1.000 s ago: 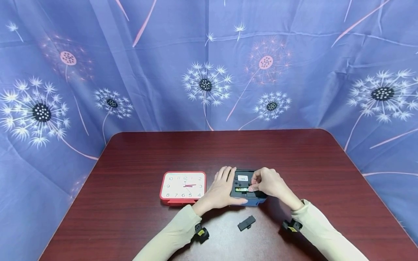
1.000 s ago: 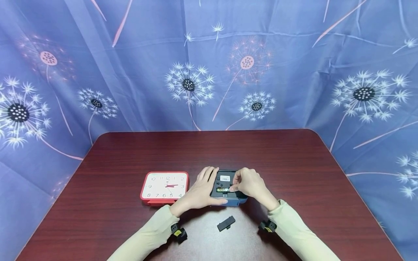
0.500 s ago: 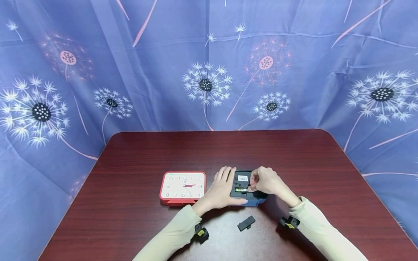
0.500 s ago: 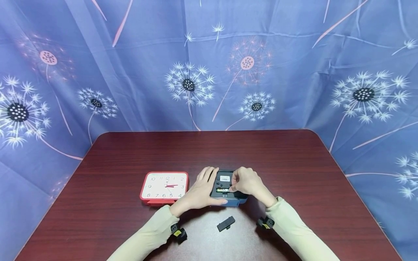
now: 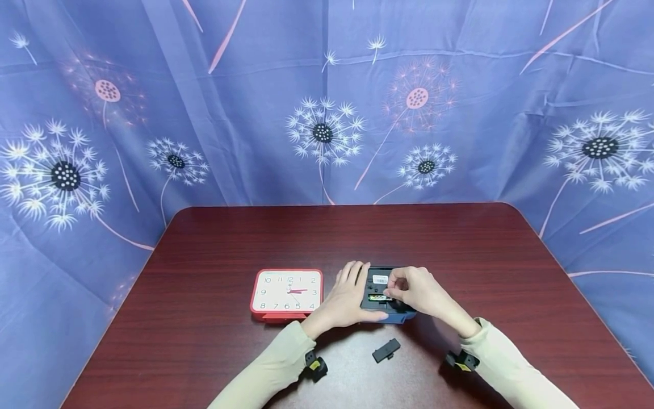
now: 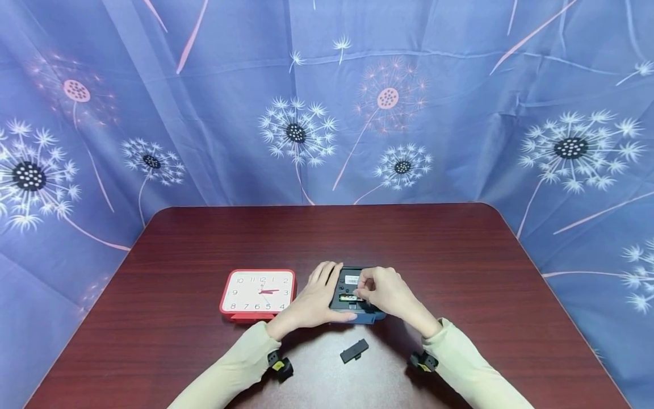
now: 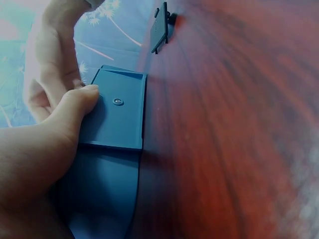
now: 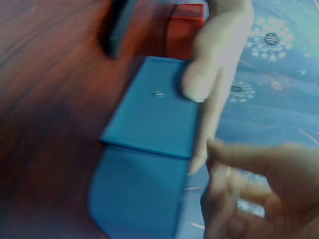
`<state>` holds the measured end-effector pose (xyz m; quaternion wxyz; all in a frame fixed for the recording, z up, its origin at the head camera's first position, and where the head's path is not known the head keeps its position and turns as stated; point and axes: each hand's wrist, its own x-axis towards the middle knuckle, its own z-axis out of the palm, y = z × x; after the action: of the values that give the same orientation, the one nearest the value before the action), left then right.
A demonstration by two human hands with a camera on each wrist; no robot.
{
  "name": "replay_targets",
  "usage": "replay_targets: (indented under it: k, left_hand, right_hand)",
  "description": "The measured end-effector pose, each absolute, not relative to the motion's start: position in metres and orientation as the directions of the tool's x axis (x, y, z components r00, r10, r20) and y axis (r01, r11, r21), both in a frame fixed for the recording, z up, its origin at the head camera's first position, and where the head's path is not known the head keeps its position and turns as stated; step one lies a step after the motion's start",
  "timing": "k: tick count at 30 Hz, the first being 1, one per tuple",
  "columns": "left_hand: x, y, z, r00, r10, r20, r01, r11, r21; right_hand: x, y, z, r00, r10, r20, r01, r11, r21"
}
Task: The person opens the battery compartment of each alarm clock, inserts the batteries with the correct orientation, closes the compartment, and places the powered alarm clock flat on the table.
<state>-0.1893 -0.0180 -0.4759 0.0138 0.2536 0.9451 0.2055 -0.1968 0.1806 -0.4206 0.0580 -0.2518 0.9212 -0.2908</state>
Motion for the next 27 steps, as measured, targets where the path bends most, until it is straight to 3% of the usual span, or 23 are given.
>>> replay_targets:
  k: [6, 9, 18, 27]
  left_hand:
    - [-0.190, -0.018, -0.474, -0.868, 0.490, 0.086, 0.486, 0.799, 0.355]
    - [-0.190, -0.017, -0.474, -0.869, 0.490, 0.065, 0.481, 0.807, 0.344]
    - [-0.189, -0.017, -0.477, -0.869, 0.489, 0.078, 0.481, 0.795, 0.369]
    - [-0.189, -0.017, -0.476, -0.864, 0.491, 0.113, 0.495, 0.787, 0.368]
  right_hand:
    - [-0.184, 0.182, -0.407, -0.585, -0.811, 0.016, -0.664, 0.467, -0.584]
    - [-0.175, 0.181, -0.405, -0.512, -0.857, -0.059, -0.678, 0.446, -0.584]
    - [-0.162, 0.174, -0.414, -0.522, -0.838, -0.156, -0.735, 0.536, -0.416]
    - [-0.142, 0.165, -0.423, -0.586, -0.793, -0.167, -0.764, 0.609, -0.211]
